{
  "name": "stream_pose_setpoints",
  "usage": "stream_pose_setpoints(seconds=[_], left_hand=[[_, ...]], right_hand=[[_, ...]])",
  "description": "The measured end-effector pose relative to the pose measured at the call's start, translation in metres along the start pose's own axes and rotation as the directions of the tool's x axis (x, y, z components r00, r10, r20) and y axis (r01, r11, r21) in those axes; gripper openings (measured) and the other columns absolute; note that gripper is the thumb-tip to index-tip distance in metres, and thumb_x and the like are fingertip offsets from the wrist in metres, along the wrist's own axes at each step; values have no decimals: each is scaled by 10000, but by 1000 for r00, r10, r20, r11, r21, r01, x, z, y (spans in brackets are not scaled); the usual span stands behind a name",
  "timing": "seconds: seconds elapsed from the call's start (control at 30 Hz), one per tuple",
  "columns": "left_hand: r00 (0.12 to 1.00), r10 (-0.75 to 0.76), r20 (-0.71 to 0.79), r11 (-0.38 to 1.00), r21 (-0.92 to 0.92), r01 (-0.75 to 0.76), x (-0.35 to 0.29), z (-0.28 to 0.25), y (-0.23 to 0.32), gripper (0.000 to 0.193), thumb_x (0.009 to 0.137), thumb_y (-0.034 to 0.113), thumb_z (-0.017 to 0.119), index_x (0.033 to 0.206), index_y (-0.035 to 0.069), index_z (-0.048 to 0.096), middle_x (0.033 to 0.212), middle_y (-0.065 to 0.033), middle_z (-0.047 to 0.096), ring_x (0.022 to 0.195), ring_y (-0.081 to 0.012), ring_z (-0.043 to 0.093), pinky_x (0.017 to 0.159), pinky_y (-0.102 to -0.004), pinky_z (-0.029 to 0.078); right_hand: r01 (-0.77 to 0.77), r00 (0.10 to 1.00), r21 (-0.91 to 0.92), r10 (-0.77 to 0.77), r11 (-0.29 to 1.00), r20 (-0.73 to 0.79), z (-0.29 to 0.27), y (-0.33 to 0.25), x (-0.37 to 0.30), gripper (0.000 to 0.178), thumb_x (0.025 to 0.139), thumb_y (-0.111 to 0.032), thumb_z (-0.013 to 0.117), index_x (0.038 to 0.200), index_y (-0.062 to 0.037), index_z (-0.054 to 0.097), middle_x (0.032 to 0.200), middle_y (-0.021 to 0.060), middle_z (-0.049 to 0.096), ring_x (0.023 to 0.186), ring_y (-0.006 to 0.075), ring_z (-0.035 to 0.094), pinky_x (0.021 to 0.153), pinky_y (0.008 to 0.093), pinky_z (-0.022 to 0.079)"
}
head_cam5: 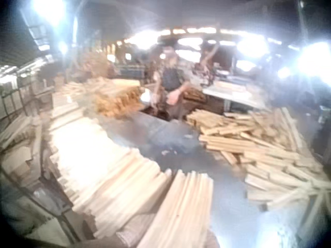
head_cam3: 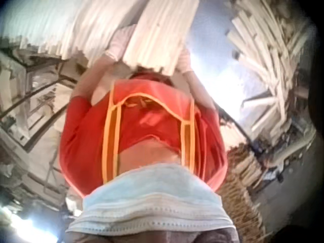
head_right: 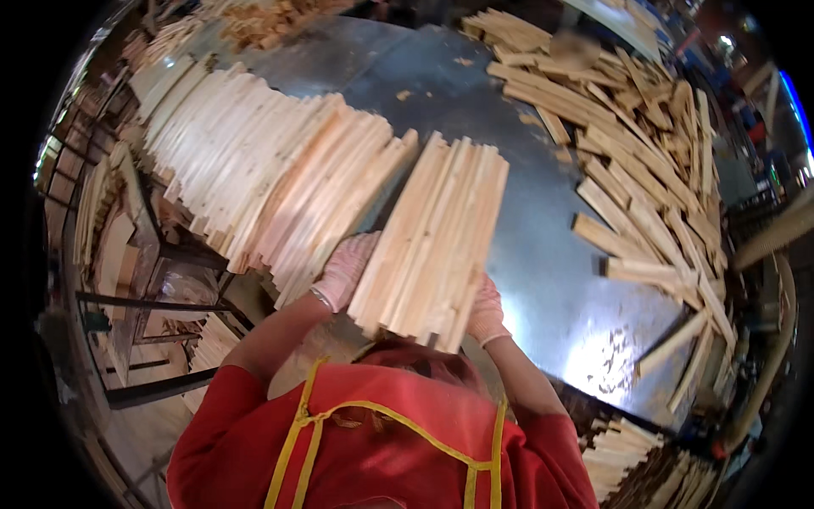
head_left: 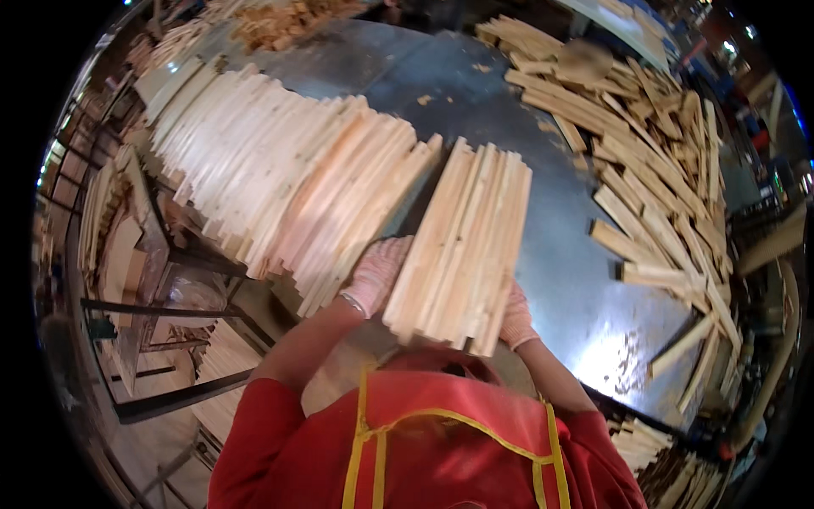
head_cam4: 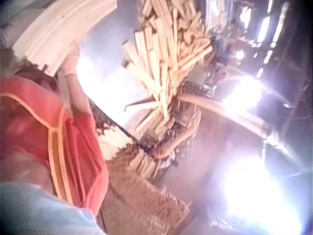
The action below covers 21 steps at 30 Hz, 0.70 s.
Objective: The person picks up individual wooden planks from a large pile on a metal table and stacks them neatly on the left side. The person handles the planks by hand, aligning them into a growing stack while another worker is visible in the background.
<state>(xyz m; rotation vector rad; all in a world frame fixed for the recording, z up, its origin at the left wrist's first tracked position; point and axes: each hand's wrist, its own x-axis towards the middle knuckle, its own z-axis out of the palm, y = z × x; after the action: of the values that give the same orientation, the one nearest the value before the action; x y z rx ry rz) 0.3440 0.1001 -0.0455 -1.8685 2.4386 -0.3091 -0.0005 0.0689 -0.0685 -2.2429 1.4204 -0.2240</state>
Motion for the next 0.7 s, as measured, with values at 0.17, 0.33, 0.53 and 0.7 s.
stream_pose_setpoints(seconds=[0.17, 0.33, 0.53, 0.7], left_hand=[[983, 83, 162, 856, 493, -153, -53, 42, -31, 591, 1036, 249, 473, 1589, 40, 468, 1689, -191, 390, 1576, -303, 340, 1291, -476, 259], [804, -593, -41, 728, -455, 514, -108, -12, -46, 758, 920, 181, 729, 1618, 76, 453, 1688, -191, 392, 1533, -349, 408, 1254, -476, 351], [-8, -858, 514, -476, -789, 388, -167, 13, -72, 849, 956, 473, 761, 1628, 66, 438, 1591, -143, 512, 1462, -319, 484, 1179, -455, 440], [-30, -581, 813, -808, -581, -92, -152, 44, -87, 649, 996, 592, 688, 1457, 142, 612, 1316, -53, 691, 1052, -255, 695, 874, -471, 591]], right_hand=[[-69, 991, -108, 80, 992, 108, 2, -29, 4, 666, 914, -294, 680, 1500, -15, 531, 1360, 187, 674, 1268, 380, 628, 1071, 417, 507], [-333, 919, 894, 317, 300, 236, -36, -53, 19, 487, 916, -185, 721, 1346, 14, 608, 1196, 129, 707, 1048, 255, 662, 939, 370, 535], [-385, 914, 923, 147, 24, 378, -30, -104, 38, 850, 978, -198, 714, 1665, 41, 272, 1435, 153, 626, 1264, 266, 633, 1091, 424, 499], [-378, 883, 924, 279, -50, 377, -6, -60, 51, 771, 957, -195, 773, 1595, 9, 392, 1320, 80, 659, 1143, 191, 625, 989, 333, 500]])
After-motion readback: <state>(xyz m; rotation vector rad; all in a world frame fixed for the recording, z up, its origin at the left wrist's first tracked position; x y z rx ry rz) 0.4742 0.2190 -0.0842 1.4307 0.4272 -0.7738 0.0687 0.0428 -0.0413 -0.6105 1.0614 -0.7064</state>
